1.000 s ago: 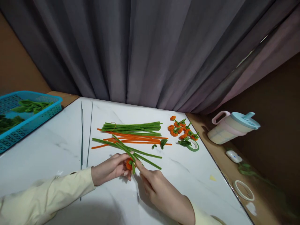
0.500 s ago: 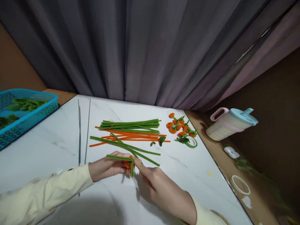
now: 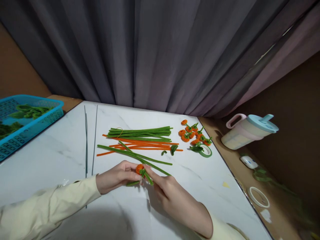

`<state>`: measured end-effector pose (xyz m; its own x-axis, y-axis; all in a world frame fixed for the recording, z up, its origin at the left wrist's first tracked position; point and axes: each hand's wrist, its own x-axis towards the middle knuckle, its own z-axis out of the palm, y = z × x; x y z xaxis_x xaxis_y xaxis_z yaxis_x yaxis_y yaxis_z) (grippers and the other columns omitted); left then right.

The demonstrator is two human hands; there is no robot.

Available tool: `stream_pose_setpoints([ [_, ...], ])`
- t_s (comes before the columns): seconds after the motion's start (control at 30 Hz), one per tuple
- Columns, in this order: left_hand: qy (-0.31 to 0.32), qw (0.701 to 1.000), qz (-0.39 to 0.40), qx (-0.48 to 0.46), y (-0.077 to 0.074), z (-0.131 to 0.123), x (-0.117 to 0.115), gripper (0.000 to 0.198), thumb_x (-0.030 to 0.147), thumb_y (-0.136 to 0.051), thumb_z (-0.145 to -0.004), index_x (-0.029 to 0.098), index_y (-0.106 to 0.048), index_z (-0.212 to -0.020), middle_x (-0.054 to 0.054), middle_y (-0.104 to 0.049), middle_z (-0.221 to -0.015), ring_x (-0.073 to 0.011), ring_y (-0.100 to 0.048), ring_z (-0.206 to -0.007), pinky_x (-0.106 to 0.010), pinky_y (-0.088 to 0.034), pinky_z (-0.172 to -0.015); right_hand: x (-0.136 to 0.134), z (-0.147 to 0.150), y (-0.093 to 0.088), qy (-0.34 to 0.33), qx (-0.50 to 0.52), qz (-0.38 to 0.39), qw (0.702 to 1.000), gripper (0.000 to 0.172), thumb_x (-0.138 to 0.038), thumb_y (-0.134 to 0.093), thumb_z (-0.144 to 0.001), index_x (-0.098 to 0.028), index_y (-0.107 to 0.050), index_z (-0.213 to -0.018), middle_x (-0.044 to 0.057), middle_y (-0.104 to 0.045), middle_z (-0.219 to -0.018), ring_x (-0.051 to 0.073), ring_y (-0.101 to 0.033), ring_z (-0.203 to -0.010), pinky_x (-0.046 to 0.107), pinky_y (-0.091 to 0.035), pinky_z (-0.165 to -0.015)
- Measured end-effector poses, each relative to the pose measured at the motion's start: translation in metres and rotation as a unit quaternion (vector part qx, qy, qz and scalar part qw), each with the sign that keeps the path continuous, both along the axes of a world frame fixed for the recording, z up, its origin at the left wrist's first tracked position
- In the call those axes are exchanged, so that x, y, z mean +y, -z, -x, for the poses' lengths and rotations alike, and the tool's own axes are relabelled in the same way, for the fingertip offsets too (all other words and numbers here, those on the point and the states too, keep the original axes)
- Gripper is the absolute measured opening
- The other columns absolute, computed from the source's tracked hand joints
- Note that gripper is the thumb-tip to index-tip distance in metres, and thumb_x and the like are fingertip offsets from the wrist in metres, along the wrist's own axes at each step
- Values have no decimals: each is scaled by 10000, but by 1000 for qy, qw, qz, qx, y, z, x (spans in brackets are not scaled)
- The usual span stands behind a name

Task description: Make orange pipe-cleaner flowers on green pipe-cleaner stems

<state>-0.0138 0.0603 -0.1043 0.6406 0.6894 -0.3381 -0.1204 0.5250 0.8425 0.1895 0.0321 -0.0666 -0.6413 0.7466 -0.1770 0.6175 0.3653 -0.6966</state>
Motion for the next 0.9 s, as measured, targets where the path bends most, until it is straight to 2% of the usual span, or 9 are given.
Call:
stream_pose_setpoints([
  [0.17, -22, 1000, -1, 17, 2, 1, -2, 326, 294, -706, -729, 133, -679, -1012, -25, -631, -737, -112, -540, -707, -230, -407, -703, -2, 0, 4, 6, -24, -17, 1000, 678, -29, -344, -803, -190, -226, -1451, 100, -687, -878, 163, -618, -691, 256, -483, -688],
  [0.33, -23, 999, -21, 12, -1, -1, -2, 302, 312, -674, -765, 127, -658, -1004, -26, -622, -727, -112, -537, -646, -239, -406, -645, 1, 1, 3, 16, 8, -10, 1000, 685, -14, -350, -787, -197, -261, -1440, 78, -669, -854, 138, -587, -651, 242, -472, -675],
  [0.47, -16, 997, -72, 30, -1, -3, -2, 260, 362, -596, -828, 115, -647, -893, -71, -632, -836, -114, -512, -655, -240, -381, -598, 3, 3, -1, 49, 39, 57, 996, 570, -90, -331, -871, -186, -290, -1431, -9, -576, -608, 88, -467, -445, 185, -424, -514],
  [0.57, -10, 995, -83, 47, 1, -2, -2, 306, 403, -555, -850, 107, -632, -849, -55, -589, -744, -100, -439, -595, -231, -322, -533, 3, 4, -2, 73, 59, 110, 989, 510, -177, -324, -923, -187, -288, -1432, -51, -494, -514, 65, -394, -351, 158, -364, -406],
  [0.67, -2, 998, -56, 26, 2, -1, -3, 325, 424, -552, -851, 106, -619, -844, 26, -441, -582, -61, -280, -480, -219, -194, -454, 3, 4, -1, 82, 90, 157, 980, 469, -245, -315, -945, -232, -316, -1414, -60, -482, -515, 53, -372, -310, 139, -320, -334],
  [0.77, 5, 1000, -25, 3, 4, 0, -3, 336, 439, -549, -851, 114, -601, -923, 63, -346, -545, -50, -180, -454, -222, -102, -431, 4, 4, 0, 91, 114, 186, 972, 444, -265, -333, -943, -257, -355, -1387, -66, -480, -514, 46, -359, -292, 125, -291, -296],
  [0.9, -20, 1000, -11, 3, 7, 0, -3, 410, 444, -579, -831, 150, -527, -1112, 55, -393, -564, -56, -224, -457, -209, -89, -408, 5, 5, 0, 99, 139, 225, 959, 425, -304, -353, -946, -244, -376, -1367, -65, -494, -511, 40, -353, -275, 116, -263, -272],
])
